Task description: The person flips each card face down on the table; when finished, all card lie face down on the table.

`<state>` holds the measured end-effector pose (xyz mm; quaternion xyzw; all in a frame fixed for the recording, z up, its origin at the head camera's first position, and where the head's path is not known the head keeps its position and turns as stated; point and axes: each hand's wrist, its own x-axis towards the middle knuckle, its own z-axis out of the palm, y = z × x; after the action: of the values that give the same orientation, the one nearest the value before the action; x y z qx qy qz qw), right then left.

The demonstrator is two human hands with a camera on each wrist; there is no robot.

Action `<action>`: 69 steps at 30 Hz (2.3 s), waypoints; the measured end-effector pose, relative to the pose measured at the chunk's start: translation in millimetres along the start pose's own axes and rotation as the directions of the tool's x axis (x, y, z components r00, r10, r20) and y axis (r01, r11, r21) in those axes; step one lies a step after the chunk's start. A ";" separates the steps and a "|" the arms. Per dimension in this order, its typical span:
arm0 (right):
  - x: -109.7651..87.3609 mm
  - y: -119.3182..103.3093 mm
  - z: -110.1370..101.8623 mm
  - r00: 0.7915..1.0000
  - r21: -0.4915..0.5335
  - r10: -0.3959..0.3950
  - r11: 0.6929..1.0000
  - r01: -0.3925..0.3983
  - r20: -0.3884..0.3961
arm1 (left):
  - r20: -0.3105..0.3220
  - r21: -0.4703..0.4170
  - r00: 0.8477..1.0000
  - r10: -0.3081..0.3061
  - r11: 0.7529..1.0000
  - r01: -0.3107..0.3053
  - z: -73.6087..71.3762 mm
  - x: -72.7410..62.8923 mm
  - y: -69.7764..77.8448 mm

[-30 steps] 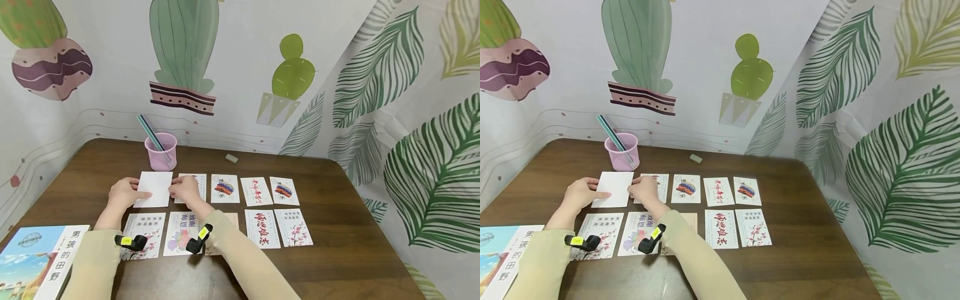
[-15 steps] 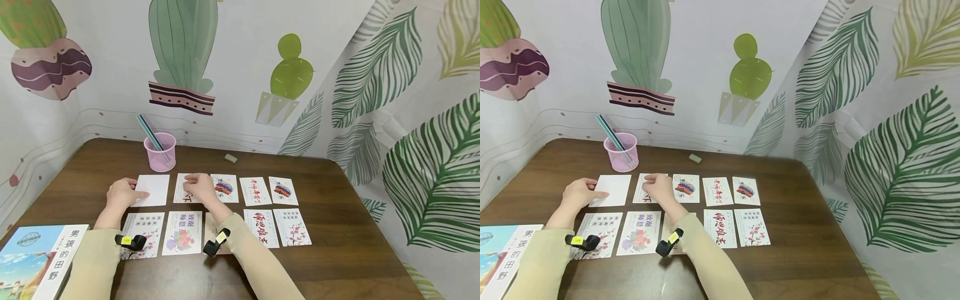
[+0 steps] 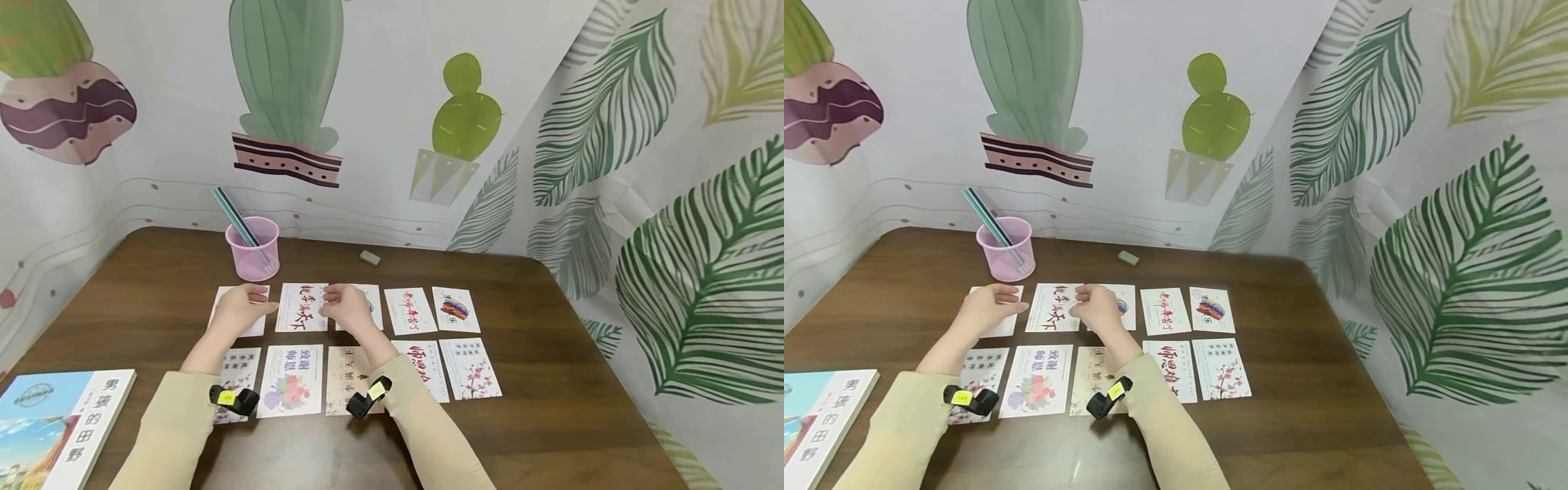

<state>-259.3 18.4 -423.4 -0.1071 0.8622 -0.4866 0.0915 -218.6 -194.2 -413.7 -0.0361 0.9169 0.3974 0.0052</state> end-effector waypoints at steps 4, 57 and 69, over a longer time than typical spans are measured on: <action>-0.9 0.3 1.6 1.000 -0.069 -0.008 0.998 0.008 0.004 | 0.042 -0.070 0.999 -0.023 0.997 0.026 10.5 4.6 5.7; -5.5 2.4 8.8 0.999 -0.226 -0.012 0.974 0.019 0.032 | 0.179 -0.391 0.974 -0.136 0.899 0.198 31.6 10.2 4.1; -3.5 3.5 9.6 0.999 -0.229 -0.008 0.973 0.016 0.034 | 0.207 -0.454 0.977 -0.044 0.881 0.135 33.5 12.5 1.9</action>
<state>-253.8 13.3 -431.2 -0.1301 0.9103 -0.3827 0.0898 -231.8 -169.3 -435.7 -0.0407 0.7875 0.6064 0.1024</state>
